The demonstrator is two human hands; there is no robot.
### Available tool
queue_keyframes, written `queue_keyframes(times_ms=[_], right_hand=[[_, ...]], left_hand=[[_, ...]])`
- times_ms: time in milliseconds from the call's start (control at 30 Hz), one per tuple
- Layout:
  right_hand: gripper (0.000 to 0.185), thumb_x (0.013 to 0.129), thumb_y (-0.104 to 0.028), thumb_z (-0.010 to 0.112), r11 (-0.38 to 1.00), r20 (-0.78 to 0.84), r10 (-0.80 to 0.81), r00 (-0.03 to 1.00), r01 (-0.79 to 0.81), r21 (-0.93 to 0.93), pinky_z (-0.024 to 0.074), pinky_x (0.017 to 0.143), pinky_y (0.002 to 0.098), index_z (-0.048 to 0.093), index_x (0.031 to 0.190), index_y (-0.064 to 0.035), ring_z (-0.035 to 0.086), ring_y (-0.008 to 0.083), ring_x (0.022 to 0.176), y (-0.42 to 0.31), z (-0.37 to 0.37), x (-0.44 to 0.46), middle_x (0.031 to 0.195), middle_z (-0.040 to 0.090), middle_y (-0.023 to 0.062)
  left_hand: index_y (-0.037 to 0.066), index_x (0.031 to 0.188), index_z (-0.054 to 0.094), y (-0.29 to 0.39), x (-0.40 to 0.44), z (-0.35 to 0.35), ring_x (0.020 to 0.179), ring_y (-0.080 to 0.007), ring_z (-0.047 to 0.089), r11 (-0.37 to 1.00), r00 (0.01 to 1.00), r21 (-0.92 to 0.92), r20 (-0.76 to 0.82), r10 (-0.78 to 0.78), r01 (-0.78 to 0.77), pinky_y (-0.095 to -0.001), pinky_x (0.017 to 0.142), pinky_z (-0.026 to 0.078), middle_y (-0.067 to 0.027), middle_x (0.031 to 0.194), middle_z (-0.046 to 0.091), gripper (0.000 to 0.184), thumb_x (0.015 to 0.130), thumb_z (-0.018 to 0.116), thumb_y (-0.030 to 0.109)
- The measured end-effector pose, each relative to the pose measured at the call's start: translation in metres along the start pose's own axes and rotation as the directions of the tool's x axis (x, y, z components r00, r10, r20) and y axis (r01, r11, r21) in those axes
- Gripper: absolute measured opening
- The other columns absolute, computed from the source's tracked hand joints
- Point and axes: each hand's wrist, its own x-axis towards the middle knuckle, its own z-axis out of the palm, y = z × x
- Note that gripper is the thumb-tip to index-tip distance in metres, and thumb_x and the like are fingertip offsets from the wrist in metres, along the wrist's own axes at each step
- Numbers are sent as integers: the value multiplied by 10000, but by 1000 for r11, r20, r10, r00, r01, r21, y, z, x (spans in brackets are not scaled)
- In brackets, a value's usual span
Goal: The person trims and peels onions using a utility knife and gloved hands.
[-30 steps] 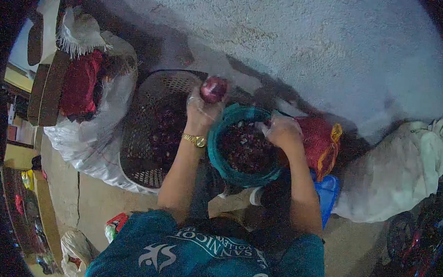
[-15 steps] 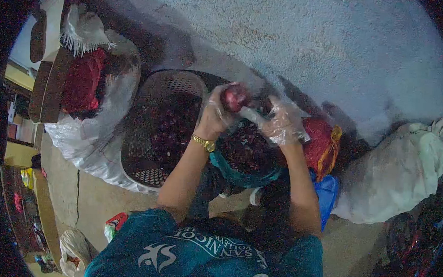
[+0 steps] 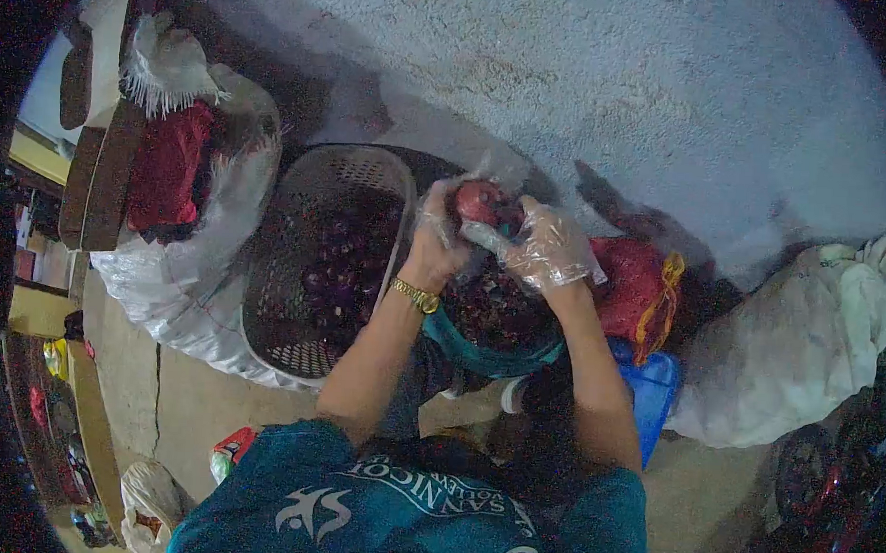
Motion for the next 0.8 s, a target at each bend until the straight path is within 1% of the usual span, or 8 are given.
queue_keyframes(times_ms=[100, 233, 300, 400, 533, 633, 733, 800], right_hand=[[620, 675, -604, 703, 1000, -8, -7, 1000, 7, -6, 489, 621, 412, 647, 909, -33, 650, 333, 701, -7, -5, 0, 765, 662, 179], [642, 661, -625, 700, 1000, -44, -29, 999, 29, 10, 484, 596, 416, 647, 890, -28, 641, 350, 668, 0, 1, 2, 726, 655, 181], [643, 657, -629, 700, 1000, -3, -21, 1000, 21, -23, 485, 597, 418, 648, 881, -29, 638, 359, 669, 0, -2, 2, 717, 652, 184], [646, 658, -634, 695, 998, 8, -28, 1000, 28, -52, 484, 594, 415, 649, 885, -31, 639, 356, 670, -5, -8, 2, 717, 650, 189], [634, 679, -631, 679, 998, -15, -40, 999, 39, -54, 482, 590, 413, 659, 895, -35, 639, 351, 664, 2, -4, 1, 716, 651, 185], [602, 701, -615, 670, 996, -32, -83, 996, 83, -28, 482, 591, 410, 673, 883, -41, 640, 342, 658, 6, 1, 2, 712, 651, 183], [549, 719, -579, 677, 999, 70, -11, 997, 14, -41, 482, 590, 400, 683, 862, -49, 643, 326, 655, 1, -3, 2, 710, 655, 170], [645, 690, -701, 603, 998, 115, 59, 992, -59, -9, 493, 625, 429, 687, 824, -76, 640, 363, 718, 2, -1, 2, 739, 654, 181]], left_hand=[[46, 1078, 558, -2, 4, 9, 976, -229, 588, 999, 989, -6, -138, -50, 50, -371, 892, 474, -101, 1052, 612, 316, 927, 494, 316], [58, 1055, 573, -6, 7, 5, 940, -229, 601, 1000, 998, 6, -61, -24, 24, -378, 875, 484, -96, 1020, 626, 340, 935, 489, 364], [75, 987, 557, -5, 7, 7, 886, -232, 601, 1000, 998, 7, -58, -29, 29, -378, 838, 496, -94, 989, 616, 337, 965, 419, 381], [86, 983, 561, -7, 11, 4, 865, -218, 599, 985, 997, 168, -73, 39, -26, -358, 807, 497, -84, 971, 618, 344, 957, 433, 404], [95, 972, 569, -7, 14, 0, 858, -204, 596, 986, 999, 168, -54, 2, 7, -345, 790, 494, -74, 951, 622, 352, 949, 448, 424], [76, 1003, 576, -7, 13, -4, 902, -225, 614, 982, 1000, 191, -29, -6, 12, -384, 834, 506, -101, 984, 628, 358, 932, 486, 414], [74, 1008, 576, -5, 14, -3, 886, -210, 623, 975, 1000, 221, -4, -11, 12, -370, 808, 516, -90, 974, 634, 365, 935, 480, 418], [65, 1004, 577, -4, 12, 3, 881, -204, 627, 980, 999, 197, -39, -26, 33, -368, 796, 519, -79, 965, 639, 375, 940, 469, 418]])
